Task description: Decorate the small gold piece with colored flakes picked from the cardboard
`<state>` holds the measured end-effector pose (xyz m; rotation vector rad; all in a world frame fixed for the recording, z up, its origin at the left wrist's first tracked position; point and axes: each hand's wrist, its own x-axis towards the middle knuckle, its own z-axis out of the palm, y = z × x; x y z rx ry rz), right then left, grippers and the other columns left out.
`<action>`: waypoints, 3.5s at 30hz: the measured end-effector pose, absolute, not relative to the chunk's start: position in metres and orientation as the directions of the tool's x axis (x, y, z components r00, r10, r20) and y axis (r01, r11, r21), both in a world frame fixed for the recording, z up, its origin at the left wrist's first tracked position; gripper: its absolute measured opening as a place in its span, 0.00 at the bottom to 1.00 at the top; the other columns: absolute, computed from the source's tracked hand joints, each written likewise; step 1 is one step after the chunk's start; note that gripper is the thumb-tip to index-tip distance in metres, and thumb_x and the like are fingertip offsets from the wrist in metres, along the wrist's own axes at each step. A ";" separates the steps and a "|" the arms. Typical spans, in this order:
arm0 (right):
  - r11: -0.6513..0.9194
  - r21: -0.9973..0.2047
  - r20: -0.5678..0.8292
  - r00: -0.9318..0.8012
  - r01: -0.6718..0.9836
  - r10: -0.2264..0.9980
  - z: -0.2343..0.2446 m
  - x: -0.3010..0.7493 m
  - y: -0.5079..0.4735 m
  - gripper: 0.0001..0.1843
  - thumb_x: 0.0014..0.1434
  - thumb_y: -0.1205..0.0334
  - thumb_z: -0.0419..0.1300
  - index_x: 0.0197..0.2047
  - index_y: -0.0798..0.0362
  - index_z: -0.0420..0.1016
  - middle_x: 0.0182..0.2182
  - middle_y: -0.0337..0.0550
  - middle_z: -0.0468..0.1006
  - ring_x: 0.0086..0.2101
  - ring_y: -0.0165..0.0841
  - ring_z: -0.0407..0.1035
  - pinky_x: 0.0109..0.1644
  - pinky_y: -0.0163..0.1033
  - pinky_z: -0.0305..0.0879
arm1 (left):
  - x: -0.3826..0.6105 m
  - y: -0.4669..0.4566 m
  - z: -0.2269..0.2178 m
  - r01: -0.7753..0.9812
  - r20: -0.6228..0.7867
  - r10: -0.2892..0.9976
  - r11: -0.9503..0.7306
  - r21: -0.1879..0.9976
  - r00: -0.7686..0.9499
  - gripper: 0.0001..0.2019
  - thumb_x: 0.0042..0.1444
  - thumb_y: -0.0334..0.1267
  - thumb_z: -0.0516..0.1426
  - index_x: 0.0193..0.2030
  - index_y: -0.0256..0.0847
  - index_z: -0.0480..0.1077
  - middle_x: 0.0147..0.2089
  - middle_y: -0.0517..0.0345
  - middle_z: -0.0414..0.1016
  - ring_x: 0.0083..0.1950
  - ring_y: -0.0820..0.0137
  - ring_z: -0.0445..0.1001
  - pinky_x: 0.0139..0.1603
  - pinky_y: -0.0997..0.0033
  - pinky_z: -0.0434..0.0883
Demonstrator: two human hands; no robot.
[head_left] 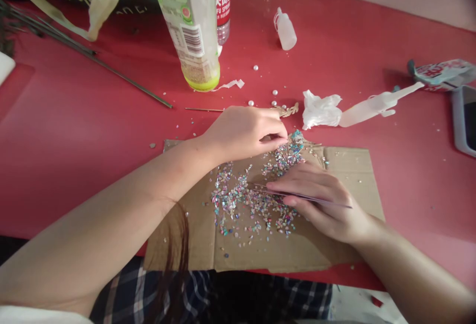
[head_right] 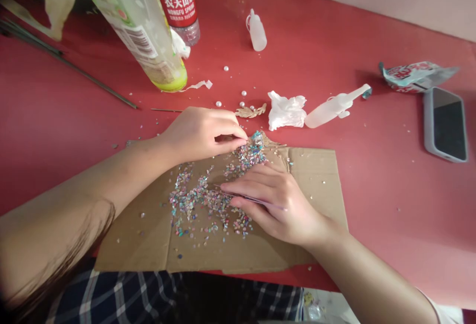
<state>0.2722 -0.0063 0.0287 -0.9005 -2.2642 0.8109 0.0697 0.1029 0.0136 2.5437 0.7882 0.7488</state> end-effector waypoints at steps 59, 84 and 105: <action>0.623 -0.757 0.306 -0.734 0.198 0.606 0.038 0.275 -0.006 0.15 0.72 0.57 0.52 0.45 0.57 0.77 0.33 0.43 0.84 0.34 0.32 0.75 0.42 0.43 0.63 | 0.069 0.104 0.012 0.401 0.421 0.581 -0.801 0.444 0.697 0.10 0.64 0.42 0.57 0.36 0.46 0.80 0.34 0.65 0.79 0.33 0.75 0.75 0.29 0.71 0.60; 0.785 -0.551 0.384 -0.748 0.285 0.541 0.048 0.275 -0.016 0.16 0.74 0.60 0.47 0.42 0.56 0.74 0.31 0.42 0.84 0.36 0.33 0.76 0.44 0.46 0.66 | 0.070 0.105 0.015 0.428 0.360 0.602 -0.780 0.456 0.713 0.13 0.65 0.44 0.55 0.36 0.45 0.79 0.37 0.60 0.81 0.35 0.73 0.75 0.34 0.70 0.63; 0.716 -0.637 0.342 -0.728 0.285 0.595 0.045 0.275 -0.015 0.15 0.73 0.60 0.48 0.39 0.55 0.73 0.30 0.42 0.82 0.34 0.32 0.77 0.45 0.44 0.64 | 0.071 0.105 0.017 0.437 0.323 0.612 -0.765 0.473 0.722 0.12 0.65 0.43 0.55 0.37 0.44 0.80 0.37 0.59 0.81 0.35 0.74 0.74 0.35 0.71 0.63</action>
